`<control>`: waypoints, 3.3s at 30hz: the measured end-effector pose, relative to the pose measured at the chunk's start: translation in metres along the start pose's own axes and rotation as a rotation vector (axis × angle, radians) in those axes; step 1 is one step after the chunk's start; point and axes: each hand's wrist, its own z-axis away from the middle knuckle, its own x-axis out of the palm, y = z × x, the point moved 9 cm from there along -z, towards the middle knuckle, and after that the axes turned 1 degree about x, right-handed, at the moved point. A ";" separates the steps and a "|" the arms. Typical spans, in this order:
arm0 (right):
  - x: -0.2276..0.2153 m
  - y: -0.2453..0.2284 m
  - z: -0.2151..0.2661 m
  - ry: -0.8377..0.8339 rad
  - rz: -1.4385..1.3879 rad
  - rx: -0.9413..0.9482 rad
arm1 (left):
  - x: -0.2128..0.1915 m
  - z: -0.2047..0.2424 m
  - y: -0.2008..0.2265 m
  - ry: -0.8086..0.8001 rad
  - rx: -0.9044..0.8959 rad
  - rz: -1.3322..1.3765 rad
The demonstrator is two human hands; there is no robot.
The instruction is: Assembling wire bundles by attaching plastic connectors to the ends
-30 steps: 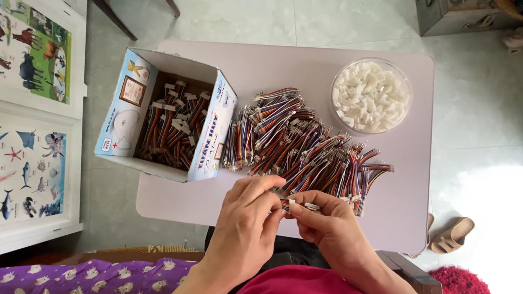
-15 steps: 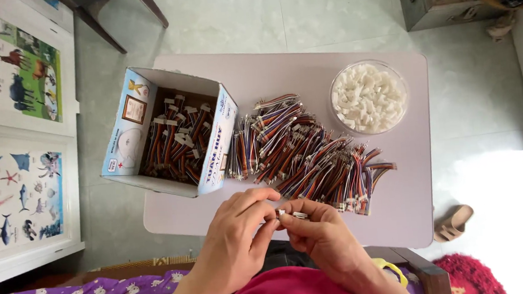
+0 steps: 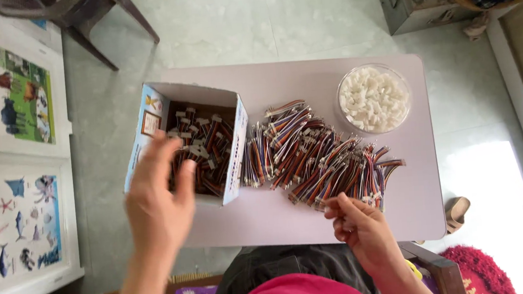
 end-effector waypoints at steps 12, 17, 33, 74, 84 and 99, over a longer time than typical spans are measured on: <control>-0.070 0.082 -0.016 0.285 0.245 0.102 | 0.200 0.127 -0.009 -0.409 -1.214 1.127; -0.046 0.062 -0.017 0.234 0.234 0.079 | 0.218 0.123 -0.013 -0.338 -1.334 1.181; 0.082 -0.035 0.012 -0.198 0.365 -0.090 | 0.161 0.086 0.052 -0.609 -0.837 1.232; 0.102 -0.081 0.057 -0.210 0.622 -0.170 | 0.109 0.072 0.109 -0.993 -0.633 1.357; 0.094 -0.057 0.050 -0.069 0.330 -0.203 | 0.094 0.066 0.093 -0.769 -0.550 1.068; 0.084 -0.039 0.048 -0.064 0.173 -0.113 | 0.095 0.075 0.081 -0.776 -0.795 1.094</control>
